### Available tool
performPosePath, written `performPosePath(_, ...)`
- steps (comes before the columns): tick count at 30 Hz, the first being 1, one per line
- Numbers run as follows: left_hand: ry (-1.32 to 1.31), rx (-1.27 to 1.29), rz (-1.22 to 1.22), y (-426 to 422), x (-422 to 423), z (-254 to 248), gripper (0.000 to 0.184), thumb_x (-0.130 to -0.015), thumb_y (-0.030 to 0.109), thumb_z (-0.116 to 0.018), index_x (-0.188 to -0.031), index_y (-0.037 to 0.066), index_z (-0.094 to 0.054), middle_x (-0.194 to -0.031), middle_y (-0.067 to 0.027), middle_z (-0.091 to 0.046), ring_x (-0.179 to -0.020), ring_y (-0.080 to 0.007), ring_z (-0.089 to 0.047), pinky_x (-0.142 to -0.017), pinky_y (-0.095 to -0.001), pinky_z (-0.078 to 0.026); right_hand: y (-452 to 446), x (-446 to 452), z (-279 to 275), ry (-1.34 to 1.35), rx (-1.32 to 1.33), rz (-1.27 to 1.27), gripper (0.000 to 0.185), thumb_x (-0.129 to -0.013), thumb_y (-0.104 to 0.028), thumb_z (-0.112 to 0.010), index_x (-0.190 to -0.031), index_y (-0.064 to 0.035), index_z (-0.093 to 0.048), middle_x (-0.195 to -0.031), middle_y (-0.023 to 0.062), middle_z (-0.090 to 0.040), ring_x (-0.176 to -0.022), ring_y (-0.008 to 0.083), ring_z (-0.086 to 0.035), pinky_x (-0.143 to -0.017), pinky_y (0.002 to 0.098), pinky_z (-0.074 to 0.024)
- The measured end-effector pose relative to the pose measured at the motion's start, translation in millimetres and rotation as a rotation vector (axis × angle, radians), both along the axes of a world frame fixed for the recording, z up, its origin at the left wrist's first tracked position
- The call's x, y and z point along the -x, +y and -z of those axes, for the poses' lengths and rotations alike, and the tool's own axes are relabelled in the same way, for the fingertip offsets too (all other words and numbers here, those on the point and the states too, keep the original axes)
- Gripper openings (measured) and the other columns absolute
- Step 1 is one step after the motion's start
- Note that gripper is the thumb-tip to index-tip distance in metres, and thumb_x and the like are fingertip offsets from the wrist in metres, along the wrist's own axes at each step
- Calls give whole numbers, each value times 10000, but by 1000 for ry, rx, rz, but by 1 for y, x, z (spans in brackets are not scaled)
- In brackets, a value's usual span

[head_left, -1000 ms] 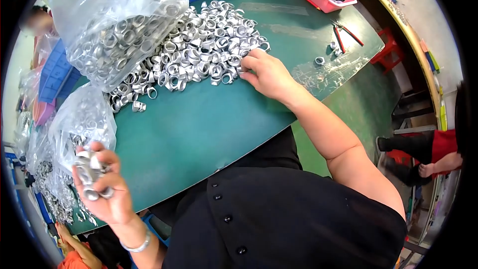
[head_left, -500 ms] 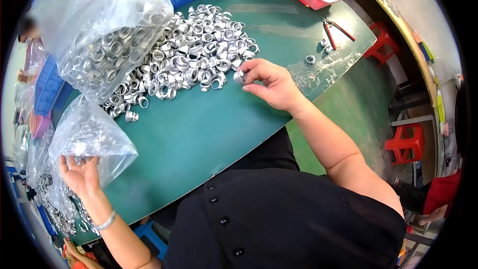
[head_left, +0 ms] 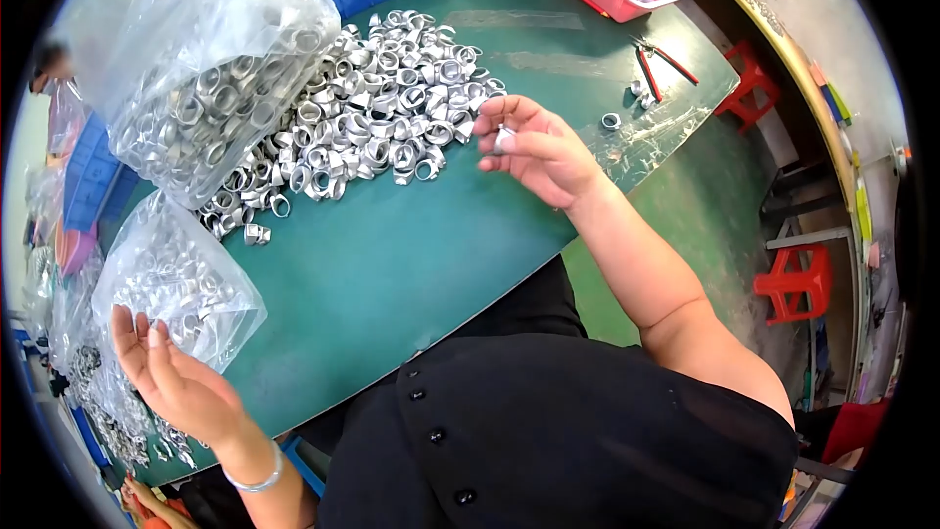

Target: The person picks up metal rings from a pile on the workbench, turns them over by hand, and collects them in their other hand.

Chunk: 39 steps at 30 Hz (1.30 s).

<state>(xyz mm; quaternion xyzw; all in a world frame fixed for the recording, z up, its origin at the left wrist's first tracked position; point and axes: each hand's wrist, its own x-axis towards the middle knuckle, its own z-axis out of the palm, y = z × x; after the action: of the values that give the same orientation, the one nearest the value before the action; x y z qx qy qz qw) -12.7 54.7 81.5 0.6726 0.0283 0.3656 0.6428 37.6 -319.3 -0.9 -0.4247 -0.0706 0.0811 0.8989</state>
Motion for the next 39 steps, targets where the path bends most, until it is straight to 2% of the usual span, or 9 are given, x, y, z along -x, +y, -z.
performPosePath(4,-102,-145,438,-23,10,14,283,-848,-13,-435,-1116,-36,-520,-1141,-110,-511,-896,-131,-492,-746,-245,-397,13,-21,-12,-196,1225,255,190,-751,-89,-615,-939,-60,-604,-871,42,-552,-745,137,-532,-650,273,-446)
performPosePath(9,272,-79,643,-71,10,29,176,-842,14,-471,-971,-25,-584,-1017,-87,-545,-772,-114,-529,-650,-237,-429,34,-36,-8,-658,1711,509,180,-742,-133,-642,-914,-79,-630,-752,82,-581,-712,259,-574,-648,337,-457)
performPosePath(12,415,-77,752,-81,2,46,139,-841,27,-498,-933,-19,-592,-989,-76,-546,-753,-116,-538,-644,-243,-439,31,-44,-7,-531,1580,406,161,-762,-126,-621,-913,-71,-625,-764,78,-594,-685,229,-576,-623,344,-456)
performPosePath(17,612,114,801,-88,-7,58,132,-843,49,-519,-923,3,-614,-857,-39,-594,-725,-101,-545,-628,-221,-436,20,-30,-31,230,532,23,114,-827,-133,-586,-866,-27,-601,-705,20,-556,-492,30,-408,-422,162,-293)
performPosePath(21,686,167,856,-92,-10,66,136,-848,54,-516,-926,-2,-613,-874,-49,-604,-726,-104,-551,-632,-222,-440,15,-18,-26,266,206,-172,156,-835,-168,-586,-890,-22,-592,-690,23,-541,-491,44,-392,-419,173,-309)
performPosePath(29,852,668,1083,-106,-14,73,309,-915,251,-440,-1048,-11,-532,-976,-142,-600,-838,-212,-592,-711,-309,-489,36,-1,-24,172,78,-250,140,-845,-161,-561,-882,-29,-582,-714,34,-534,-525,66,-422,-454,197,-347)
performPosePath(34,952,1176,1215,-126,-12,72,482,-926,407,-371,-1182,2,-425,-1124,-177,-521,-973,-279,-558,-814,-424,-485,80,25,-24,-150,553,-187,155,-836,-77,-557,-978,-16,-572,-825,20,-576,-741,83,-547,-661,232,-466)
performPosePath(36,895,1232,1183,-130,-11,72,489,-931,407,-354,-1191,-4,-405,-1117,-169,-517,-961,-271,-563,-811,-411,-492,87,32,-25,-343,724,-219,241,-806,-19,-538,-1047,-8,-553,-972,49,-565,-903,128,-559,-826,273,-437)
performPosePath(39,901,1259,1160,-122,-15,91,415,-929,355,-394,-1082,-14,-505,-977,-146,-577,-856,-255,-588,-710,-347,-513,75,25,-26,-438,749,-49,270,-776,-6,-547,-1045,-21,-563,-977,64,-568,-932,160,-560,-841,290,-430)
